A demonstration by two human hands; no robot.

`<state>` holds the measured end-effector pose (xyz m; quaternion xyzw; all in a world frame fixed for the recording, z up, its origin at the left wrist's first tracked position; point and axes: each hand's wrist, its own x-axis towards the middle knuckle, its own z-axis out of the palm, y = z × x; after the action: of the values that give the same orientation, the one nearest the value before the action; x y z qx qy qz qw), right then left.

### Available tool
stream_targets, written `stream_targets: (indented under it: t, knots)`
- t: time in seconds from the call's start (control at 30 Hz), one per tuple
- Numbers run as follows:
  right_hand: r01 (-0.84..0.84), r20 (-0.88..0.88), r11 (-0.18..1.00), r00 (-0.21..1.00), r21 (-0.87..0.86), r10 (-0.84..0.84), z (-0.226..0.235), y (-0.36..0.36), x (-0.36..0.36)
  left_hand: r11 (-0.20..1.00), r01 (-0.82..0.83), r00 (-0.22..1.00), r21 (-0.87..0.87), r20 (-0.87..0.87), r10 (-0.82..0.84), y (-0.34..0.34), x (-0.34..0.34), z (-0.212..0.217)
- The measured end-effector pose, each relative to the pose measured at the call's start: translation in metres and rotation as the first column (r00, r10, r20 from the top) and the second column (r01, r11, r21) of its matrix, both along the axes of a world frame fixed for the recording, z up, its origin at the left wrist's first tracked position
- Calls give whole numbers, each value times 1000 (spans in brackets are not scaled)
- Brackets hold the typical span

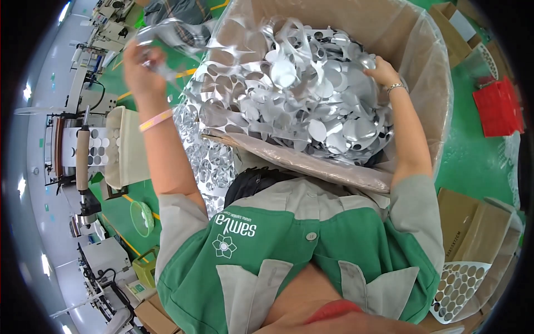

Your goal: Sorting through stamped metal sheets and placing scrap pieces into a large collection bin.

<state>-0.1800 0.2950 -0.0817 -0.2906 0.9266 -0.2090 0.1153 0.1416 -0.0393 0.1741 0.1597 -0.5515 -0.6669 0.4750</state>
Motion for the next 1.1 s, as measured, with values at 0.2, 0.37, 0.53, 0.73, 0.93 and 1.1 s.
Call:
stream_targets:
  t: [0.2, 0.37, 0.53, 0.73, 0.93, 1.1]
  knots:
    - [-241, -48, 970, 970, -18, 240, 23, -56, 56, 674, 328, 879, -661, 476, 39, 43, -95, -114]
    - [-193, 265, 910, 916, -367, 301, 18, -79, 75, 341, 835, 292, -433, 872, 392, 97, -102, -174]
    - [-130, 268, 927, 935, -350, 233, 18, -77, 55, 309, 951, -153, -22, 834, 530, 86, -80, -211]
    - [40, 27, 853, 999, -520, -30, 55, -51, 14, 442, 853, 59, -279, 891, 450, 60, -94, -209]
    - [79, 60, 401, 996, -913, -60, 146, -27, 15, 926, 300, 767, -228, 636, -92, 25, -114, -116]
    - [516, 4, -387, 603, -764, 797, 239, -45, 106, 796, 206, 915, -569, 400, 49, 19, -85, -29]
